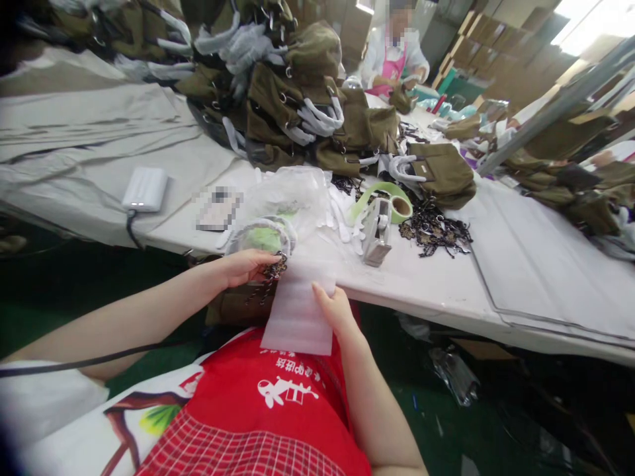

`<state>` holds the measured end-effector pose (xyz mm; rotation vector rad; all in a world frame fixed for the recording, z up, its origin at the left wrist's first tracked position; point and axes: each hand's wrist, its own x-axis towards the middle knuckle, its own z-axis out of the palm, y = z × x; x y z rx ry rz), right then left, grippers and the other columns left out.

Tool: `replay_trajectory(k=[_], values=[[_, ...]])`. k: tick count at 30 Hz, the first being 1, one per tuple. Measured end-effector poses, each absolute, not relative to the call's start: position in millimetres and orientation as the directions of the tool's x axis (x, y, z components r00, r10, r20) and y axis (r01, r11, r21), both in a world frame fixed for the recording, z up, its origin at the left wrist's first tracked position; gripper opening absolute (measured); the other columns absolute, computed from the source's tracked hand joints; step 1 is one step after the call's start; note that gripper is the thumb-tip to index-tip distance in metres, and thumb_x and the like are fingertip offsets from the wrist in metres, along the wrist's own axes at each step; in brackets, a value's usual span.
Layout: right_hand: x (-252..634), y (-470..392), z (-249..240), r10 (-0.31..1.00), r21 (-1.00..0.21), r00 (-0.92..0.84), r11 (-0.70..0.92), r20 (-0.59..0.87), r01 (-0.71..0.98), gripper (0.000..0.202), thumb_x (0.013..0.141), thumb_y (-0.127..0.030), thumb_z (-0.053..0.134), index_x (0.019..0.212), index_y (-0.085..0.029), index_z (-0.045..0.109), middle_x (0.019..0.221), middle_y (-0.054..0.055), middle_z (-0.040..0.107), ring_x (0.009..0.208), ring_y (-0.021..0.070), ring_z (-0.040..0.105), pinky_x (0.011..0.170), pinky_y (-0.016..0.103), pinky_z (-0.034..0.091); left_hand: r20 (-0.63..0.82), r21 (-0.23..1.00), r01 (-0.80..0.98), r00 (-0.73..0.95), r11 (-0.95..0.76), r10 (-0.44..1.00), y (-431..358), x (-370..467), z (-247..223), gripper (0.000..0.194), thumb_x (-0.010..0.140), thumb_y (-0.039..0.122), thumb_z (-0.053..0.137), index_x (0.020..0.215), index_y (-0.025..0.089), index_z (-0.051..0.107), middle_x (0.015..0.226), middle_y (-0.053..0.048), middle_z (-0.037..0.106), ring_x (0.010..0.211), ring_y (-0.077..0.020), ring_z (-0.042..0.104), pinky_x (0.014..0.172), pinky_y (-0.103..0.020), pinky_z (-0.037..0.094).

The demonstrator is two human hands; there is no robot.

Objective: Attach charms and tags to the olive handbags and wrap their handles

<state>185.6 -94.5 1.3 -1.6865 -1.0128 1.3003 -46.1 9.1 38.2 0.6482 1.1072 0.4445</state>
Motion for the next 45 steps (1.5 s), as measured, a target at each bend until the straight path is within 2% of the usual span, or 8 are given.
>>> replay_trajectory(k=[6,15,19,26,31,38,41,45], values=[[166.3,-77.7,5.1,0.885,-0.886,-0.038,-0.462,-0.463,0.026,0.030,0.069,-0.040,0.070,0.085,-0.015,0.076,0.078,0.007,0.076,0.074,0.0275,0.070,0.067,0.034,0.055,-0.663,0.725,0.085,0.356,0.684,0.659,10.1,-49.5,57.2,0.022,0.071,0.032,0.079,0.077,0.012,0.071,0.070,-0.005,0.073,0.061,-0.0144,0.067,0.056,-0.022,0.050],[97.0,-61.8,-17.1,0.931,-0.872,-0.025,-0.350,-0.364,-0.341,0.039,0.066,-0.037,0.073,0.100,-0.019,0.073,0.100,0.004,0.076,0.098,0.0280,0.069,0.090,0.041,0.053,-0.663,0.741,0.212,0.374,0.637,0.648,3.9,-57.0,59.6,0.045,0.054,0.048,0.086,0.077,0.012,0.072,0.074,-0.007,0.074,0.066,-0.0174,0.065,0.056,-0.025,0.047],[97.3,-53.9,-14.3,0.924,-0.807,-0.119,-0.375,-0.363,-0.457,0.040,0.069,-0.038,0.072,0.103,-0.017,0.073,0.100,0.007,0.076,0.091,0.0280,0.071,0.085,0.041,0.055,-0.582,0.804,0.415,0.400,0.426,0.708,-2.7,-60.9,48.9,0.053,0.059,0.064,0.075,0.076,0.014,0.071,0.073,-0.007,0.074,0.067,-0.0209,0.066,0.059,-0.029,0.051],[88.2,-42.8,-12.8,0.920,-0.912,0.136,-0.329,-0.368,-0.245,0.027,0.061,-0.038,0.079,0.081,-0.020,0.075,0.090,0.005,0.076,0.089,0.0258,0.069,0.086,0.039,0.054,-0.371,0.755,0.648,0.296,0.100,0.880,-13.8,-57.1,41.9,0.043,0.059,0.059,0.076,0.070,0.018,0.068,0.074,-0.007,0.070,0.086,-0.0308,0.065,0.076,-0.035,0.049],[89.4,-44.2,-12.9,0.911,-0.888,0.131,-0.337,-0.392,-0.312,0.023,0.059,-0.034,0.080,0.078,-0.022,0.076,0.083,0.003,0.076,0.081,0.0247,0.070,0.081,0.038,0.055,0.049,0.582,0.810,0.049,-0.068,0.998,-18.5,-76.5,49.1,0.076,0.058,0.058,0.079,0.117,0.015,0.060,0.110,-0.014,0.068,0.103,-0.0313,0.063,0.090,-0.037,0.047],[91.5,-45.3,-13.7,0.939,-0.917,0.133,-0.267,-0.317,-0.295,0.026,0.059,-0.033,0.081,0.083,-0.022,0.078,0.091,0.004,0.077,0.089,0.0264,0.070,0.086,0.041,0.054,-0.494,0.841,0.384,0.256,0.382,0.831,-9.7,-87.7,30.2,0.051,0.060,0.064,0.074,0.075,0.017,0.061,0.052,0.005,0.054,0.049,-0.0123,0.050,0.048,-0.024,0.035],[94.2,-44.1,-14.7,0.942,-0.927,0.127,-0.271,-0.311,-0.259,0.026,0.061,-0.033,0.080,0.085,-0.023,0.078,0.091,0.004,0.078,0.090,0.0273,0.070,0.087,0.042,0.055,-0.382,0.862,0.434,0.213,0.263,0.899,-8.7,-81.5,25.3,0.043,0.058,0.053,0.078,0.072,0.017,0.061,0.066,0.000,0.063,0.061,-0.0162,0.057,0.058,-0.027,0.044],[91.4,-53.4,-12.3,0.973,-0.977,0.097,-0.211,-0.211,-0.005,0.027,0.074,-0.040,0.071,0.094,-0.023,0.078,0.099,0.007,0.077,0.097,0.0299,0.070,0.090,0.046,0.055,-0.018,0.745,0.667,0.016,0.003,1.000,-23.0,-81.7,36.8,0.050,0.059,0.043,0.079,0.100,0.016,0.068,0.100,-0.011,0.068,0.086,-0.0254,0.063,0.078,-0.036,0.050]])
